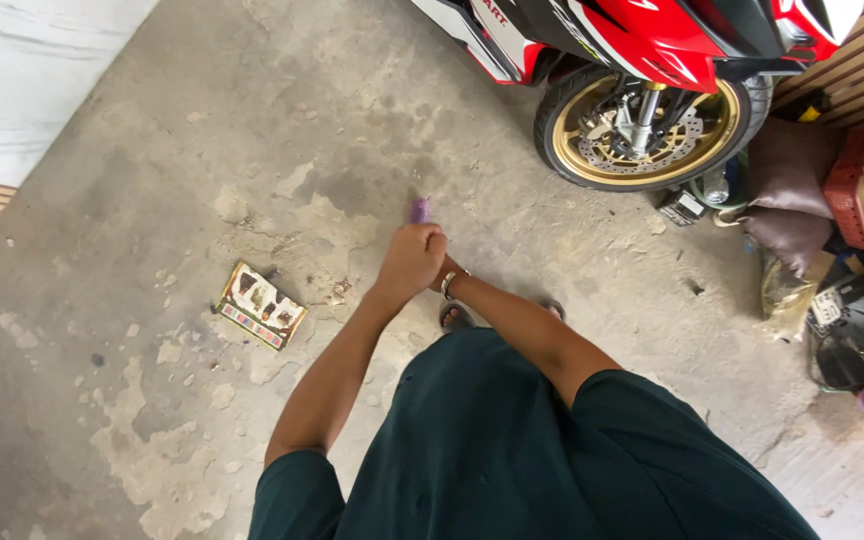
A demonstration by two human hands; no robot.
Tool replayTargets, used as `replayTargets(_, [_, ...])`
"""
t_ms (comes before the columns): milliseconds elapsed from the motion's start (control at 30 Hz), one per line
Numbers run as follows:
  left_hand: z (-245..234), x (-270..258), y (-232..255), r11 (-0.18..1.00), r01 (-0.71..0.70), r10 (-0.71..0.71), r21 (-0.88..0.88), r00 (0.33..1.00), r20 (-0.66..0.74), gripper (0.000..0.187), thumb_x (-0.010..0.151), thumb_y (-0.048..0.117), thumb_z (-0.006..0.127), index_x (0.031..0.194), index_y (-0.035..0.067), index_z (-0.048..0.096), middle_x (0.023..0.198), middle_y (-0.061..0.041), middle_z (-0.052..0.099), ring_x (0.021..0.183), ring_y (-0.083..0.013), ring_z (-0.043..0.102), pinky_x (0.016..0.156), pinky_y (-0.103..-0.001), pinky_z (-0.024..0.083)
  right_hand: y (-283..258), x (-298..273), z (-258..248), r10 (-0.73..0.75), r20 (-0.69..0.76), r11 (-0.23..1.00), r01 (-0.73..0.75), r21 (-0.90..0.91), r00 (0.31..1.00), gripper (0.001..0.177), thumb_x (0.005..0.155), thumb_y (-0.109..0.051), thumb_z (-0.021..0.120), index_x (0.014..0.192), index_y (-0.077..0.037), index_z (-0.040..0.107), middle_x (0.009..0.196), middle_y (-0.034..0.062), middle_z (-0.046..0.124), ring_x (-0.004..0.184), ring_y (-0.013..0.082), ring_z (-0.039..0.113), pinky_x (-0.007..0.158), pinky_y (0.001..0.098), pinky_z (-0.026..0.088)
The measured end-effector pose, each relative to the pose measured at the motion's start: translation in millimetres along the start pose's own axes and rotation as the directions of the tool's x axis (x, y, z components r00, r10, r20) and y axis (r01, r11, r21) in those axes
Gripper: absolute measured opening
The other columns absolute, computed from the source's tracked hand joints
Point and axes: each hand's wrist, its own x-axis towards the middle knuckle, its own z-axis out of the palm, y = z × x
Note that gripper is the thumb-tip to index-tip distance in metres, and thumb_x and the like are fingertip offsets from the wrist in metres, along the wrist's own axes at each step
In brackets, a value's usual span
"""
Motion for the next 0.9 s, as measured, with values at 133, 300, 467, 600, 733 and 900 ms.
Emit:
replayTargets(133, [-8.3, 6.7, 11.0, 0.998, -0.056, 0.055, -0.024, 0.998, -0.026, 0.022, 0.087, 0.012, 0.053, 0.076, 0.0, 0.067, 0.067, -0.021, 0.063, 0.06, -0.0354, 0.064, 0.057, -0.044, 0.05, -44.5, 5.1, -41.0, 0.083, 0.107, 0.945, -0.044, -0.323, 0.991, 0.023, 0.091, -0.015, 0.063, 0.113, -0.009, 0.068, 0.113, 0.0192, 0.072, 0.108, 0.0364, 0.067, 0.09, 0.0453, 0.053])
replayTargets(300, [-15.1, 4.3, 45.8, 0.916, 0.124, -0.143, -0.381, 0.989, -0.022, 0.029, 0.089, 0.009, 0.048, 0.063, 0.002, 0.058, 0.055, -0.004, 0.052, 0.051, -0.0112, 0.05, 0.047, -0.029, 0.04, -173.4, -15.4, -113.7, 0.216, 0.156, 0.893, -0.13, -0.43, 0.964, 0.013, 0.094, -0.02, 0.065, 0.101, -0.01, 0.066, 0.106, 0.0143, 0.071, 0.098, 0.0373, 0.067, 0.081, 0.0473, 0.053])
replayTargets(467, [42.0, 13.2, 10.0, 0.808, 0.185, -0.249, -0.56, 0.968, -0.039, 0.033, 0.089, 0.009, 0.045, 0.06, 0.002, 0.058, 0.051, -0.003, 0.052, 0.042, -0.0102, 0.045, 0.04, -0.027, 0.034, -119.8, -44.5, -165.9, 0.191, 0.201, 0.812, -0.039, -0.583, 0.961, 0.018, 0.093, -0.023, 0.068, 0.103, -0.01, 0.065, 0.1, 0.0146, 0.07, 0.097, 0.0391, 0.065, 0.08, 0.0507, 0.051])
replayTargets(600, [118.2, 25.0, -29.8, 0.737, 0.171, -0.247, -0.654, 0.969, -0.024, 0.042, 0.1, 0.017, 0.045, 0.062, 0.004, 0.058, 0.049, -0.002, 0.052, 0.039, -0.0085, 0.044, 0.037, -0.026, 0.032, -43.3, -73.3, -209.8, 0.281, 0.196, 0.719, -0.071, -0.691, 0.94, 0.021, 0.091, -0.027, 0.07, 0.104, -0.012, 0.065, 0.098, 0.0176, 0.069, 0.096, 0.041, 0.065, 0.082, 0.0533, 0.05])
replayTargets(733, [191.4, 36.4, -37.0, 0.708, 0.163, -0.238, -0.687, 0.971, -0.015, 0.038, 0.097, 0.016, 0.046, 0.063, 0.003, 0.059, 0.05, -0.003, 0.052, 0.039, -0.0095, 0.044, 0.036, -0.027, 0.033, -0.7, -104.8, -253.7, 0.384, 0.195, 0.656, -0.118, -0.746, 0.902, 0.022, 0.091, -0.028, 0.071, 0.107, -0.014, 0.066, 0.1, 0.0185, 0.069, 0.098, 0.0413, 0.066, 0.083, 0.0535, 0.051])
replayTargets(900, [220.9, 44.1, -38.2, 0.686, 0.249, -0.29, -0.684, 0.955, 0.056, 0.035, 0.094, 0.011, 0.044, 0.063, 0.003, 0.058, 0.049, -0.004, 0.051, 0.04, -0.01, 0.045, 0.038, -0.027, 0.033, 6.9, -114.5, -268.8, 0.46, 0.109, 0.664, -0.259, -0.701, 0.881, 0.02, 0.09, -0.024, 0.071, 0.108, -0.016, 0.067, 0.098, 0.0179, 0.071, 0.095, 0.0415, 0.068, 0.08, 0.0527, 0.052])
